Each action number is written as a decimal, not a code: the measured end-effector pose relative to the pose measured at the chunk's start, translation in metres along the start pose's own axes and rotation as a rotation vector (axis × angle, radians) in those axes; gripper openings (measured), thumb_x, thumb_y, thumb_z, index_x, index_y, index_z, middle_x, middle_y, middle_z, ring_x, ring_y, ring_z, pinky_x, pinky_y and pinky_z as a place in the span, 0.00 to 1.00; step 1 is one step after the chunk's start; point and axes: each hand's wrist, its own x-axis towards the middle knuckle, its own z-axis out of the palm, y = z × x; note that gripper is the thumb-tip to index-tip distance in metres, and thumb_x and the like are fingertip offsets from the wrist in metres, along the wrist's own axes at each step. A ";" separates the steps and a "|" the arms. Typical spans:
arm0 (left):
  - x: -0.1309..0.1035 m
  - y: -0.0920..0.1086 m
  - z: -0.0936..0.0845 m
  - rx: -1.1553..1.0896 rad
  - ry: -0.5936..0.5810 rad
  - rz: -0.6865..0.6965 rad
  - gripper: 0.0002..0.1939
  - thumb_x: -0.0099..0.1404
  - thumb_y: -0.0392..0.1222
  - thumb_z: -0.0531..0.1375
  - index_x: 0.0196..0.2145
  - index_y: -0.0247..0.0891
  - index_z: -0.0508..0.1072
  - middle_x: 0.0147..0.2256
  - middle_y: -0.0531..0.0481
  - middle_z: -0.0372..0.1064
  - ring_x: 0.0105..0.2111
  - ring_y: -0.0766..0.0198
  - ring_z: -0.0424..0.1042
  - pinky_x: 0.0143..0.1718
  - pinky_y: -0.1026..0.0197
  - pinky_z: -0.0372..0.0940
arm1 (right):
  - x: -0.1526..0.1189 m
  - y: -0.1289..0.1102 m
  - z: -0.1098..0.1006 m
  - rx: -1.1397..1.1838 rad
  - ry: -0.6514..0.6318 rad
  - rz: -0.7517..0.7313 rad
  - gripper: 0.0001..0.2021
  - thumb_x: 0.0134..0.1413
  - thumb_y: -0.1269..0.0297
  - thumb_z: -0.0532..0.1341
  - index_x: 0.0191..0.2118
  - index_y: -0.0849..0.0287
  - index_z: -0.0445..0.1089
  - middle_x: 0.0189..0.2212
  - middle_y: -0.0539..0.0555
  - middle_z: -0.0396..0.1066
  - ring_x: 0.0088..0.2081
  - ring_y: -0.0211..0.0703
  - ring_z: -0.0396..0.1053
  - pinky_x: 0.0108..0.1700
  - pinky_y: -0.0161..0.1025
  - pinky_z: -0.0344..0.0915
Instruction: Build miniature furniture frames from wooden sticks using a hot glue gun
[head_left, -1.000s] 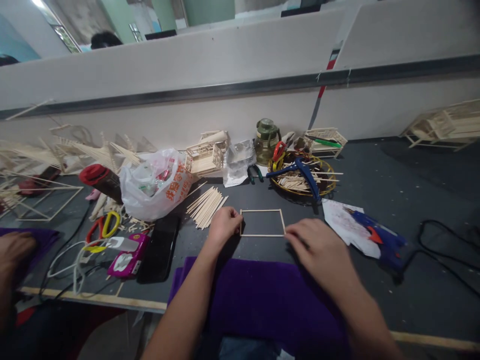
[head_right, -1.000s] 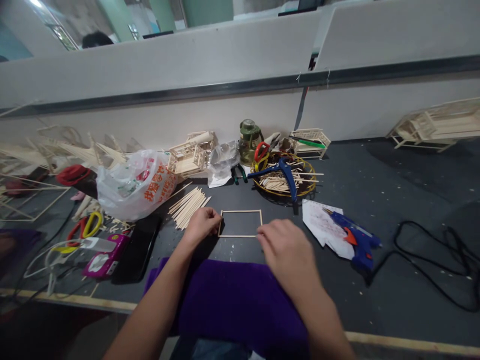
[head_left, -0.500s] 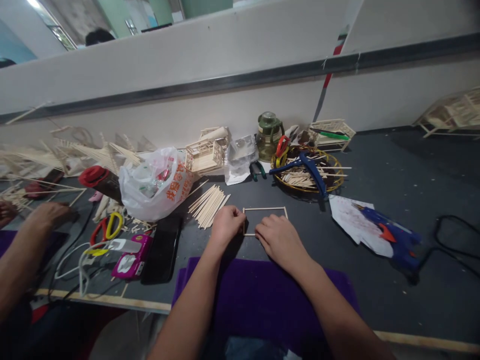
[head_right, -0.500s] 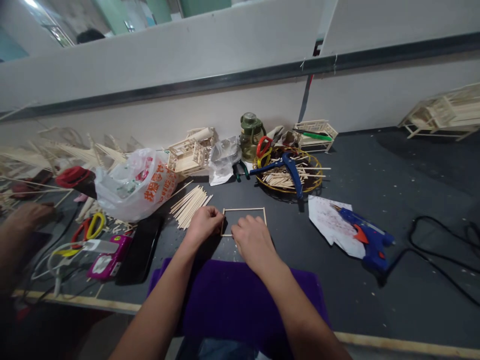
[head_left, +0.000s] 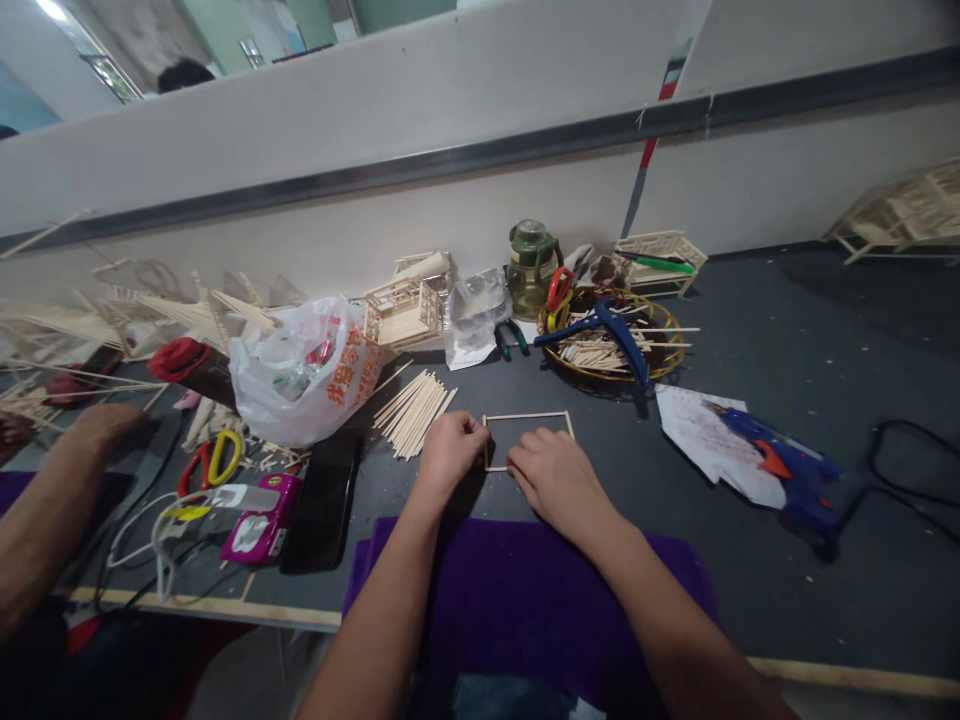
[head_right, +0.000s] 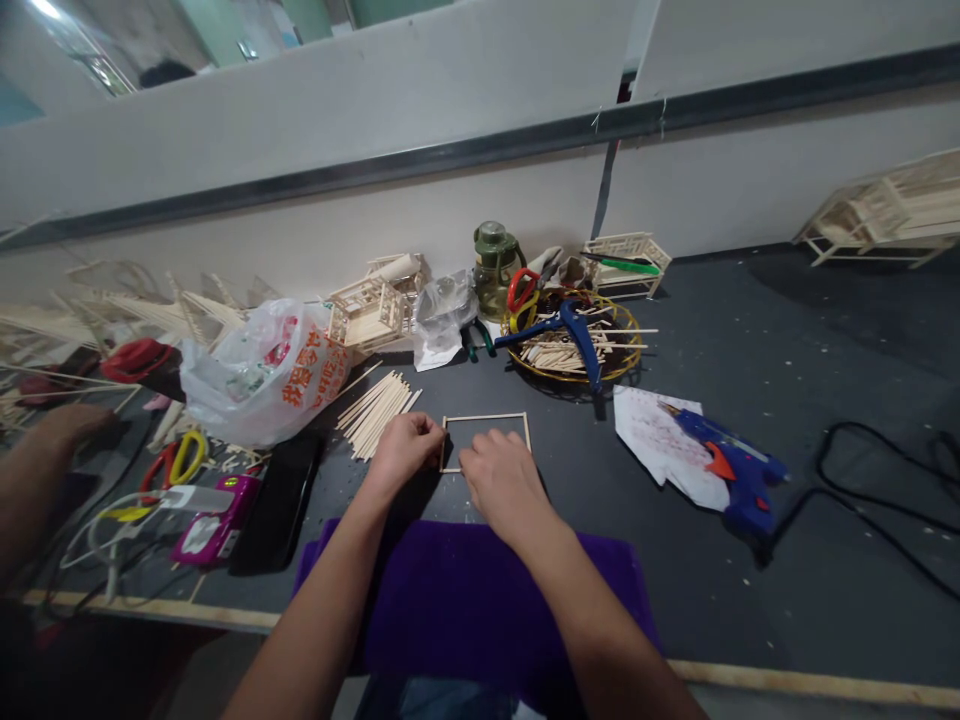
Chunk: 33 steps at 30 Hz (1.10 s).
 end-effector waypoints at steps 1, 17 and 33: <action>0.000 0.000 0.000 0.000 -0.001 0.003 0.08 0.56 0.41 0.56 0.22 0.37 0.70 0.18 0.52 0.69 0.20 0.68 0.68 0.24 0.67 0.57 | 0.000 0.000 0.000 0.000 -0.003 0.002 0.10 0.61 0.68 0.55 0.30 0.58 0.70 0.30 0.53 0.69 0.36 0.44 0.61 0.35 0.41 0.46; 0.002 -0.008 0.003 -0.047 -0.017 0.037 0.09 0.58 0.43 0.56 0.24 0.38 0.69 0.18 0.53 0.70 0.20 0.69 0.68 0.24 0.67 0.57 | -0.004 0.004 0.000 0.070 0.001 0.022 0.09 0.62 0.66 0.54 0.32 0.57 0.70 0.31 0.53 0.69 0.37 0.43 0.62 0.37 0.40 0.49; 0.000 -0.008 0.001 -0.033 -0.016 0.069 0.10 0.58 0.46 0.57 0.24 0.37 0.69 0.18 0.54 0.69 0.21 0.68 0.68 0.24 0.67 0.55 | -0.005 0.006 0.003 0.100 -0.015 0.049 0.08 0.62 0.66 0.55 0.34 0.56 0.71 0.33 0.53 0.69 0.39 0.43 0.62 0.38 0.39 0.52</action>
